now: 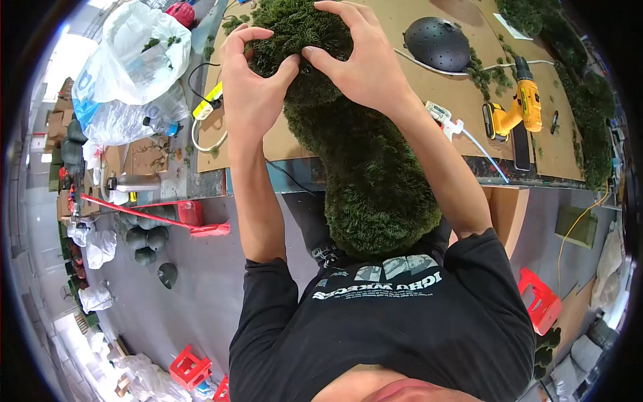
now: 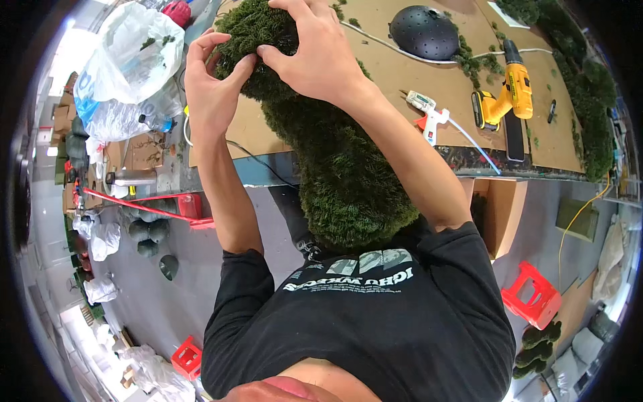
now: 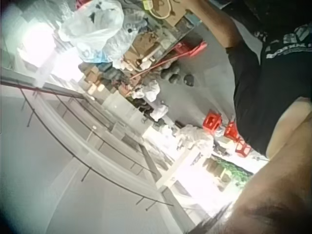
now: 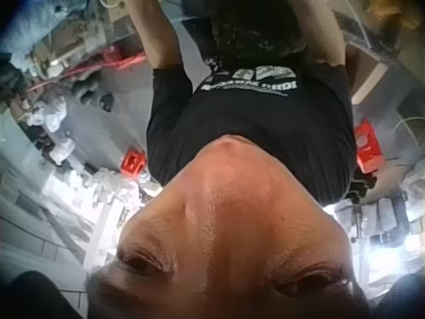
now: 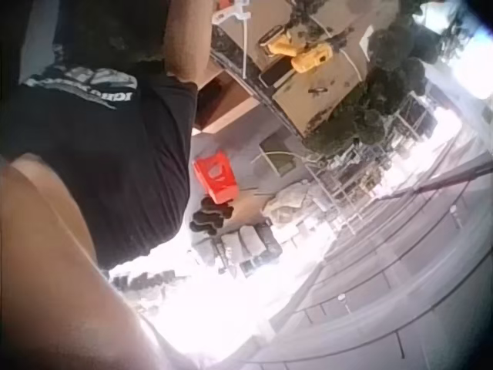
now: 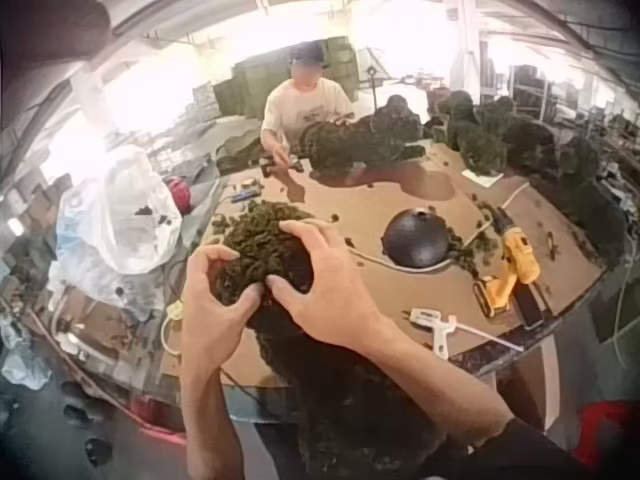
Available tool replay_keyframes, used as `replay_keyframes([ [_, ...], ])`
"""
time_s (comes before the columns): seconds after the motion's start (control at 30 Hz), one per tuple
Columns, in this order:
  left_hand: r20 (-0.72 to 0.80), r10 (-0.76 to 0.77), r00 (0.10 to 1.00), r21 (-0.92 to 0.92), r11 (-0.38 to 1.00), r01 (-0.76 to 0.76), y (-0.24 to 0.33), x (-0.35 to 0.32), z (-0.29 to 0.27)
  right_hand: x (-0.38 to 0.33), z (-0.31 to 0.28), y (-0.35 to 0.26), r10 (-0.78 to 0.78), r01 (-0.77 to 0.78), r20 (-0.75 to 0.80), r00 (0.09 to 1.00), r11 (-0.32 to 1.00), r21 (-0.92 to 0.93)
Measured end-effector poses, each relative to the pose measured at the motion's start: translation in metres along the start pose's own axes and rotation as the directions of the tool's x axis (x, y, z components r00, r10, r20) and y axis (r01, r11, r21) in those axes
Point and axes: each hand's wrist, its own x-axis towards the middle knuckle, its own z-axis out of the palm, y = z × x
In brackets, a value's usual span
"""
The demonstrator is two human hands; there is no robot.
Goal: Using an electric drill and hot glue gun to assemble parts of a moss-covered animal-shaped decorative item.
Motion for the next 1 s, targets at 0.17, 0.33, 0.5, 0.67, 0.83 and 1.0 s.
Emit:
replay_keyframes([
  [0.17, 0.108, -0.175, 0.979, -0.131, 0.973, 0.189, 0.014, 0.008, -0.003, 0.002, -0.003, 0.001, 0.032, -0.031, 0.020, 0.999, 1.000, -0.001],
  [0.33, 0.249, -0.137, 0.959, -0.232, 0.953, 0.196, 0.010, 0.023, -0.008, 0.003, -0.010, 0.025, 0.003, -0.011, 0.075, 0.997, 0.995, 0.104],
  [0.5, 0.326, -0.215, 0.921, -0.277, 0.909, 0.310, 0.022, 0.025, -0.011, 0.000, -0.021, 0.029, 0.020, -0.056, 0.169, 0.985, 0.976, 0.211],
  [0.67, 0.124, -0.074, 0.990, -0.360, 0.926, 0.114, 0.007, 0.008, -0.004, -0.008, -0.025, 0.029, 0.048, -0.113, 0.211, 0.976, 0.944, 0.309],
  [0.83, 0.002, 0.031, 1.000, -0.425, 0.905, -0.027, -0.006, -0.024, -0.010, -0.023, -0.028, 0.017, 0.089, -0.105, 0.140, 0.986, 0.988, 0.114],
  [1.0, 0.006, 0.144, 0.990, -0.164, 0.976, -0.141, -0.010, -0.041, -0.007, -0.028, -0.014, 0.009, 0.089, -0.079, 0.127, 0.988, 0.994, -0.078],
])
